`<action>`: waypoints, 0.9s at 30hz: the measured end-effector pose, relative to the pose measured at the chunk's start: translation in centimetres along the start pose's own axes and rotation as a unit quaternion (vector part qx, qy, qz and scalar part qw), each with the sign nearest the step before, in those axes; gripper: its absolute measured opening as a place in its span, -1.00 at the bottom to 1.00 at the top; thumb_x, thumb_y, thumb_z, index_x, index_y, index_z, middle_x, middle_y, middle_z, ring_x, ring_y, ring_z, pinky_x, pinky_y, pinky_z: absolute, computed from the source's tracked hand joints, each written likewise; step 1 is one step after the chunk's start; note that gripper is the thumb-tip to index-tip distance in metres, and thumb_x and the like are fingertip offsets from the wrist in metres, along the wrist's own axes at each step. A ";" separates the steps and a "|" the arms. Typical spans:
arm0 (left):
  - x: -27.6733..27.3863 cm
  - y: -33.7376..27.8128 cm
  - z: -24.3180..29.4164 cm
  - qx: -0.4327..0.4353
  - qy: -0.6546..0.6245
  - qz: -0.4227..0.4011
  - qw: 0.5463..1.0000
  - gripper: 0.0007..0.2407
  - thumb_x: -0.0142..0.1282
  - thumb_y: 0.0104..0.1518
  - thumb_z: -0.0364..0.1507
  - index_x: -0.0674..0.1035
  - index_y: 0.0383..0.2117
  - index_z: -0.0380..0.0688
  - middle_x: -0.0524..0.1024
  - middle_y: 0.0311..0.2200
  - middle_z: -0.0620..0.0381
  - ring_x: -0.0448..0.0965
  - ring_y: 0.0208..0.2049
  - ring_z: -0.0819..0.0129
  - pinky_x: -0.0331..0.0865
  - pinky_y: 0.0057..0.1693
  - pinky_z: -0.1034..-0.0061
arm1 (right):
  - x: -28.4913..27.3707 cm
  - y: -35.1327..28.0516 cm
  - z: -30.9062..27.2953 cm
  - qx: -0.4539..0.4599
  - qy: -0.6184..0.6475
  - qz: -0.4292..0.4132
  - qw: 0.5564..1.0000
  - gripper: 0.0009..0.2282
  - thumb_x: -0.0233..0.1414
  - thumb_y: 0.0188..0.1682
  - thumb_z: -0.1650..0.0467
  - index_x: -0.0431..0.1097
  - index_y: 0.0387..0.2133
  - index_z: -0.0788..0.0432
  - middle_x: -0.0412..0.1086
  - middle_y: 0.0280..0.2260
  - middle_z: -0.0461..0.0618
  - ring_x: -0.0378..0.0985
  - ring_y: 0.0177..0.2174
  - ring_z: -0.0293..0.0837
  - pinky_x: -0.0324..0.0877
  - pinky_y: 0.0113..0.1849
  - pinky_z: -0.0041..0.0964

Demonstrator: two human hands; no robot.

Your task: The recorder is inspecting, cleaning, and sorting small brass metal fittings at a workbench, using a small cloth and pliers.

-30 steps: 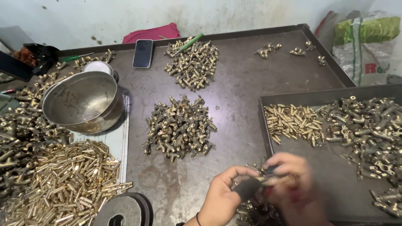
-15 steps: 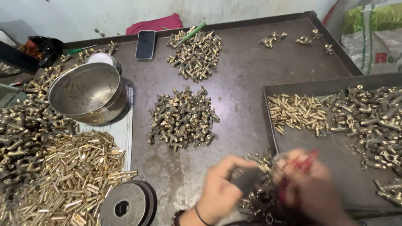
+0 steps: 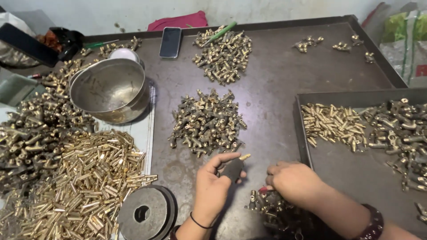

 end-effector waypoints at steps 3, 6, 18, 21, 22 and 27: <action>-0.4 -0.2 -0.9 -0.029 -0.008 -0.007 1.000 -0.71 0.00 0.04 -0.70 0.62 -0.10 -0.32 0.67 -0.34 0.05 0.66 -0.39 0.47 0.52 -0.25 0.61 | -2.4 -0.9 0.4 -0.023 0.030 0.112 0.993 -0.90 0.12 -0.18 0.36 0.53 -0.40 0.03 0.47 -0.29 -0.10 0.53 -0.23 0.01 0.44 -0.22 -0.12; 0.7 -0.8 -1.8 -0.084 0.021 -0.031 0.996 -0.78 0.12 0.12 -0.65 0.63 -0.11 -0.30 0.66 -0.37 0.07 0.58 -0.45 0.53 0.41 -0.32 0.66 | -7.4 -4.0 1.0 0.131 0.238 0.221 0.937 -0.80 0.22 -0.24 0.37 0.60 -0.31 0.04 0.51 -0.34 -0.10 0.60 -0.46 -0.15 0.49 -0.40 -0.26; 3.4 -0.3 0.0 -0.102 0.108 -0.084 0.985 -0.87 0.26 0.11 -0.57 0.68 -0.25 -0.34 0.66 -0.49 0.19 0.55 -0.49 0.65 0.39 -0.36 0.75 | -5.7 -8.2 0.8 0.182 0.362 0.385 0.829 -0.82 0.23 -0.21 0.43 0.61 -0.31 0.14 0.61 -0.33 -0.12 0.58 -0.37 -0.27 0.49 -0.31 -0.44; 3.8 -0.3 0.6 -0.098 0.135 -0.092 0.982 -0.88 0.25 0.10 -0.56 0.67 -0.26 -0.32 0.65 -0.50 0.16 0.56 -0.51 0.64 0.39 -0.38 0.73 | -5.1 -8.8 1.2 0.137 0.386 0.411 0.814 -0.84 0.23 -0.19 0.44 0.60 -0.32 0.14 0.60 -0.31 -0.09 0.59 -0.34 -0.25 0.50 -0.29 -0.44; 4.1 -0.4 0.6 -0.097 0.138 -0.092 0.981 -0.88 0.25 0.10 -0.56 0.67 -0.26 -0.32 0.65 -0.50 0.16 0.56 -0.51 0.64 0.39 -0.38 0.73 | -4.9 -8.9 1.2 0.136 0.388 0.413 0.813 -0.84 0.23 -0.19 0.44 0.60 -0.32 0.14 0.60 -0.31 -0.09 0.59 -0.34 -0.25 0.50 -0.29 -0.44; 4.9 -0.8 -1.5 -0.129 0.100 -0.101 0.981 -0.86 0.20 0.12 -0.56 0.65 -0.24 -0.32 0.64 -0.51 0.11 0.58 -0.53 0.58 0.39 -0.39 0.68 | -2.6 -8.9 1.5 0.141 0.445 0.389 0.794 -0.86 0.24 -0.20 0.45 0.61 -0.36 0.19 0.54 -0.31 -0.09 0.60 -0.30 -0.25 0.49 -0.23 -0.41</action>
Point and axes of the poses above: each hand's wrist, its own y-axis towards the middle knuckle, its own x-axis out of the palm, z = x × y, the point moved 7 cm from there along y, towards the middle knuckle
